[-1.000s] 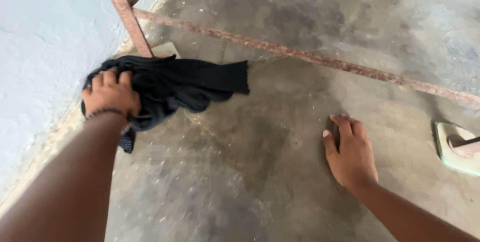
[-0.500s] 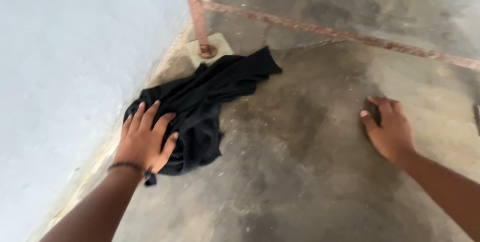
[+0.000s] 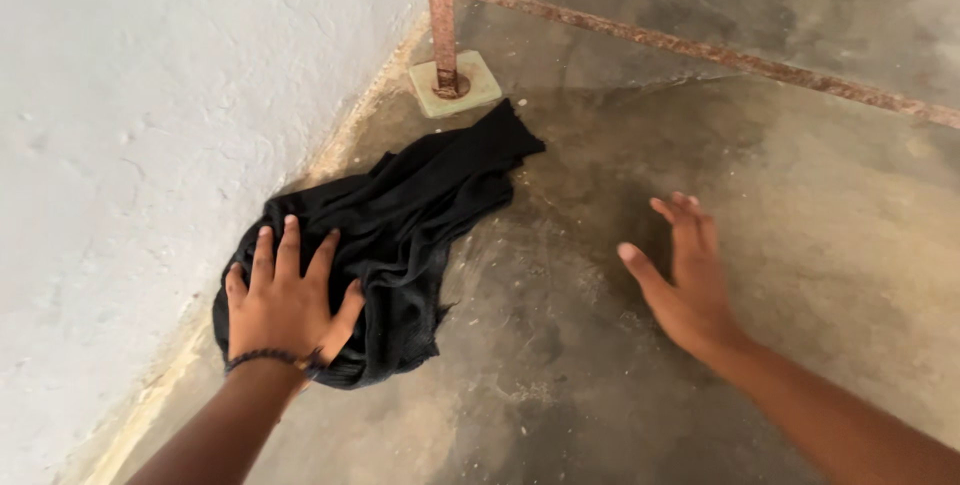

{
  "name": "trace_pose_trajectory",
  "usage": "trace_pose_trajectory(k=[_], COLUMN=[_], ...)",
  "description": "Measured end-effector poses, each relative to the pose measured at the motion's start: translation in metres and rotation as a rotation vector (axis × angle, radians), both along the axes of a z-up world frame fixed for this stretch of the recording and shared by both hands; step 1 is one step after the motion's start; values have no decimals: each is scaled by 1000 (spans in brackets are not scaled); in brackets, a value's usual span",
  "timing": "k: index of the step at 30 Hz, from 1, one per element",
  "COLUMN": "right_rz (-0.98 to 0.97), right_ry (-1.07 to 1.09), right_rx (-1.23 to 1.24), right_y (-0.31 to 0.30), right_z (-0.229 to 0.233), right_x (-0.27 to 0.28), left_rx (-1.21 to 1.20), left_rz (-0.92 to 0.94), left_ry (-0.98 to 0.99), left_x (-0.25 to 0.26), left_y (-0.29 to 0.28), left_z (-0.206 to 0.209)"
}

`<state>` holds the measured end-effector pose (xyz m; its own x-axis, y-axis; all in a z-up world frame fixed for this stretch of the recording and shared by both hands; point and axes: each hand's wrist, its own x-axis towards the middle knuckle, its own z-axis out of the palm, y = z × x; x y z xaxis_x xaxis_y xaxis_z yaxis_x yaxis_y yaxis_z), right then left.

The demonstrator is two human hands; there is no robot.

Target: The person wipes a concrete floor using a black cloth. They move the cloth back and forth across the surface, covering different areas including the center of the room and the edges near the walls. The person occasionally repositions the cloth to continue the wiping motion.

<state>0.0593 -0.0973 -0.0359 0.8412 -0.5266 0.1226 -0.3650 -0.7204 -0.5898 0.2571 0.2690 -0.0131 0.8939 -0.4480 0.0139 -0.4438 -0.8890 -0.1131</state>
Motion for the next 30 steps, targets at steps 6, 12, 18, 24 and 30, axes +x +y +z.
trace_pose_trajectory(k=[6,12,18,24,30], right_rz=[-102,-92,-104,-60,-71], right_ry=[-17,-94,-80,54,281], right_rx=[-84,-19,24,-196,-251], right_y=[21,22,25,24,23], right_z=[-1,6,11,5,4], right_x=[16,18,15,14,32], left_rx=[104,14,-244,-566,-640], left_rz=[183,-43,-472,-439,-355], left_ry=[62,240,248,154,-89], left_x=[7,-22,-72,-45,-16], left_y=[-79,-170,-234,-203,-145], left_z=[3,6,-4,-5,-3])
